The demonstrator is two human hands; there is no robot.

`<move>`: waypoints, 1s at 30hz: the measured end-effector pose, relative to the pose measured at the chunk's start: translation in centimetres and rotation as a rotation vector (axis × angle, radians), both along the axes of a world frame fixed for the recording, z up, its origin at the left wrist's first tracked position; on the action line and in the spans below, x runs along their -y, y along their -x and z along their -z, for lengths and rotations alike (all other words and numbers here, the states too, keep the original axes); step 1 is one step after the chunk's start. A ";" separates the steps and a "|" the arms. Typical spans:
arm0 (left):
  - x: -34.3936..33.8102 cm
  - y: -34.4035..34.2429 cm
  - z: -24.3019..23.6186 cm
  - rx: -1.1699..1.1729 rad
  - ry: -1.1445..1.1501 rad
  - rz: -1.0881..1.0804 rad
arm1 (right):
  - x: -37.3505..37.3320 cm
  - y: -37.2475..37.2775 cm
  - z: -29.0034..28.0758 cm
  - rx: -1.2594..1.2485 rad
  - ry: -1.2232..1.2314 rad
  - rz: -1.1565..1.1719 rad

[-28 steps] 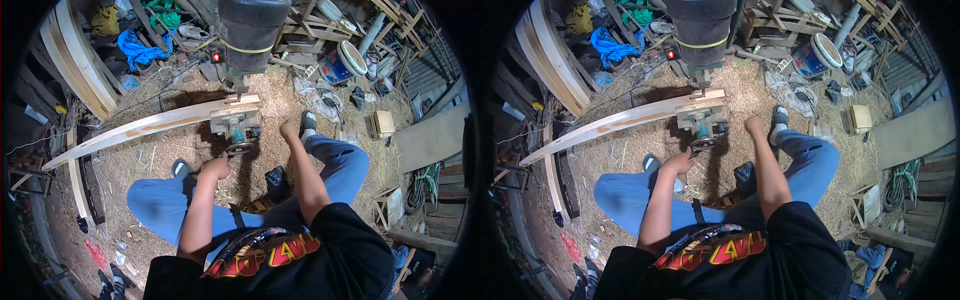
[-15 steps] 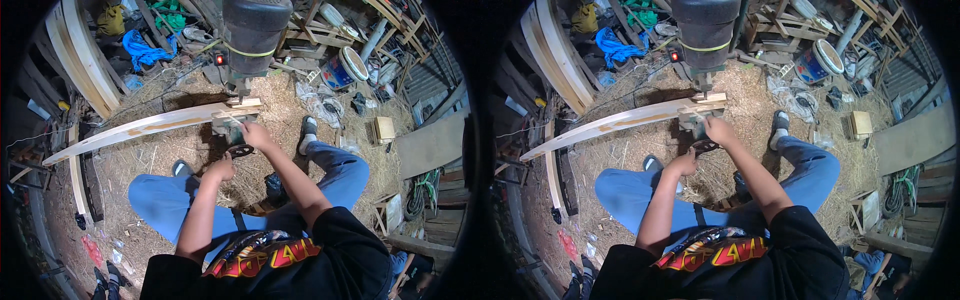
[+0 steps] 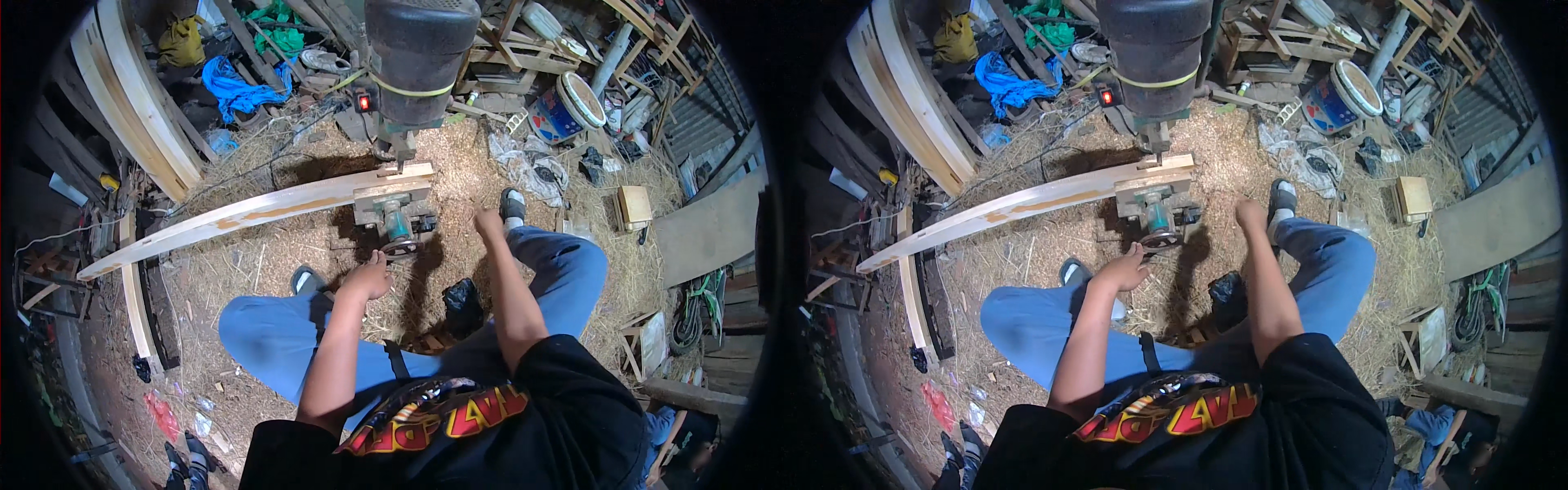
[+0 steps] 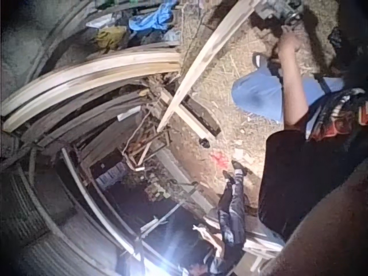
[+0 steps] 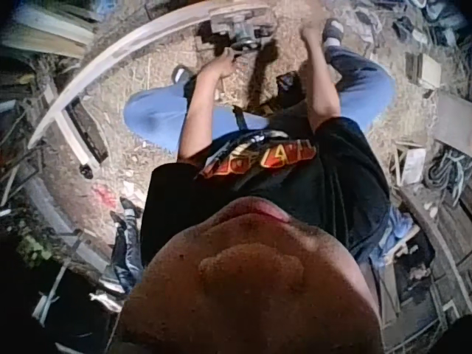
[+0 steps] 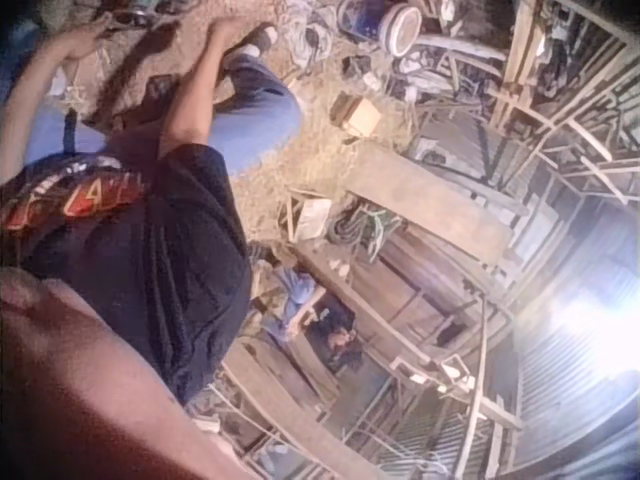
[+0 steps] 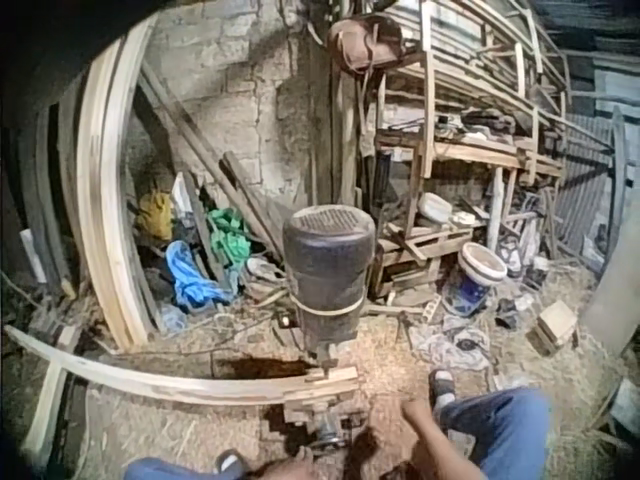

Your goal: The person operates a stationary wood router by moving a wooden board along the guide to carve a groove, then uses a hammer and a small tool to clear debris or adjust the cut area.

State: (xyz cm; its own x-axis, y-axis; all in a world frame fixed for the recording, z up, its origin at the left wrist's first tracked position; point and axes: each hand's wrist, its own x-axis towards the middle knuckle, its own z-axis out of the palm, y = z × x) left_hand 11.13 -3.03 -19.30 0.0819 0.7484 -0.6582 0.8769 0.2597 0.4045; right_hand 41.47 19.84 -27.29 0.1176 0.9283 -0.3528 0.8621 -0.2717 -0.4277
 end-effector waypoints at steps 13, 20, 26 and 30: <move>-0.9 -0.4 -1.0 -0.018 -0.025 0.017 | 6.6 15.0 -7.7 -0.208 -0.264 -0.599; -0.3 -0.2 -0.4 0.010 -0.047 0.006 | 5.6 17.2 -5.8 -0.126 -0.181 -0.440; -1.5 -1.2 -1.9 -0.001 -0.041 0.071 | 1.4 -4.6 6.0 0.357 -0.116 -0.459; -0.6 0.0 -0.7 -0.030 -0.020 0.021 | 7.4 -0.9 0.3 -0.195 -0.072 0.075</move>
State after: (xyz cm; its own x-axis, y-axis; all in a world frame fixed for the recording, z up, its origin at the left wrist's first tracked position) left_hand 11.10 -2.43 -18.55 0.0786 0.7595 -0.6458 0.8939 0.2330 0.3829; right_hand 42.39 12.48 -27.63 0.1231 0.9431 -0.3090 0.7396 -0.2948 -0.6051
